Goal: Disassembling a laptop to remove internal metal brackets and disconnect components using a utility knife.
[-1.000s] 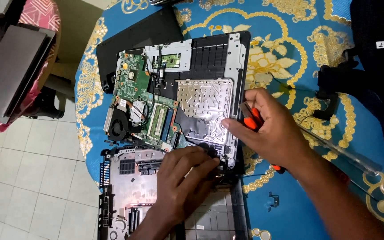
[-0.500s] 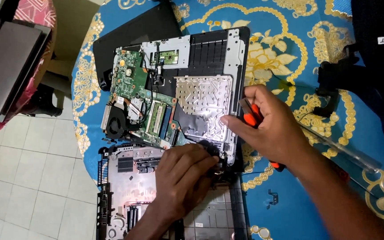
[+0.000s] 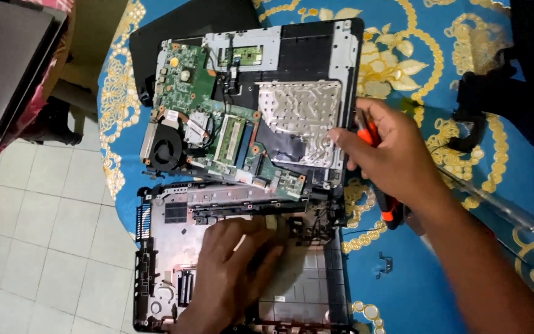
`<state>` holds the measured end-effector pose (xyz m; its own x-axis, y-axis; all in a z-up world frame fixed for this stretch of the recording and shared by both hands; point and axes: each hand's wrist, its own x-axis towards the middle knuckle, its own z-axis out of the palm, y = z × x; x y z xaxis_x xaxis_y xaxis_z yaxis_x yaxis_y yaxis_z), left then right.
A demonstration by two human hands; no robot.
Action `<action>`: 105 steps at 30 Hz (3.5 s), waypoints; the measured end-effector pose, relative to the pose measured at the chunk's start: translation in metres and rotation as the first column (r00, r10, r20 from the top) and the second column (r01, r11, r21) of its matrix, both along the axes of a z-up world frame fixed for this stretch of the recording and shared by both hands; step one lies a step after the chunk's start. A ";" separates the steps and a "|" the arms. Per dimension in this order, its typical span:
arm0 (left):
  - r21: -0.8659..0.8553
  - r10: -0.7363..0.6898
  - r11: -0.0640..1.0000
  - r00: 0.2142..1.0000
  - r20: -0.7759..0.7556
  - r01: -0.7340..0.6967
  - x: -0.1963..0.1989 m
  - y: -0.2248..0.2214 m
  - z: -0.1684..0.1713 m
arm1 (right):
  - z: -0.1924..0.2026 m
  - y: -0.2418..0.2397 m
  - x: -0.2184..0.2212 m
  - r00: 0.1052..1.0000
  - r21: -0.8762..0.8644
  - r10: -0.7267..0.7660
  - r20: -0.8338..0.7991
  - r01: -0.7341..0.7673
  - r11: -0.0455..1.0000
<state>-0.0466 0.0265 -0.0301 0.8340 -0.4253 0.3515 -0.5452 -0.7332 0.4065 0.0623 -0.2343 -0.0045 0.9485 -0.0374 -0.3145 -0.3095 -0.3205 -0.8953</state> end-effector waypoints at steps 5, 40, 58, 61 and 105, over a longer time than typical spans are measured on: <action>0.009 -0.074 0.997 0.997 -0.024 0.075 0.000 -0.009 -0.012 | -0.001 0.003 0.000 1.000 -0.004 -0.027 0.013 0.027 1.000; -0.103 -0.153 0.985 0.972 -0.176 0.137 0.049 -0.008 -0.007 | -0.005 0.000 0.005 0.997 -0.038 0.053 -0.056 -0.055 0.998; 0.024 -0.207 0.974 0.933 -0.296 0.224 0.054 0.019 0.032 | -0.006 0.000 0.007 0.995 -0.120 0.043 -0.094 -0.054 0.991; 0.153 -0.120 0.976 0.971 -0.208 0.153 0.040 0.024 0.020 | -0.015 -0.002 0.007 0.997 -0.114 0.061 -0.051 -0.066 0.991; -0.130 -0.019 0.991 0.957 -0.289 -0.019 0.014 0.034 -0.018 | -0.044 0.055 -0.075 0.773 -0.868 0.559 -0.300 -0.464 0.175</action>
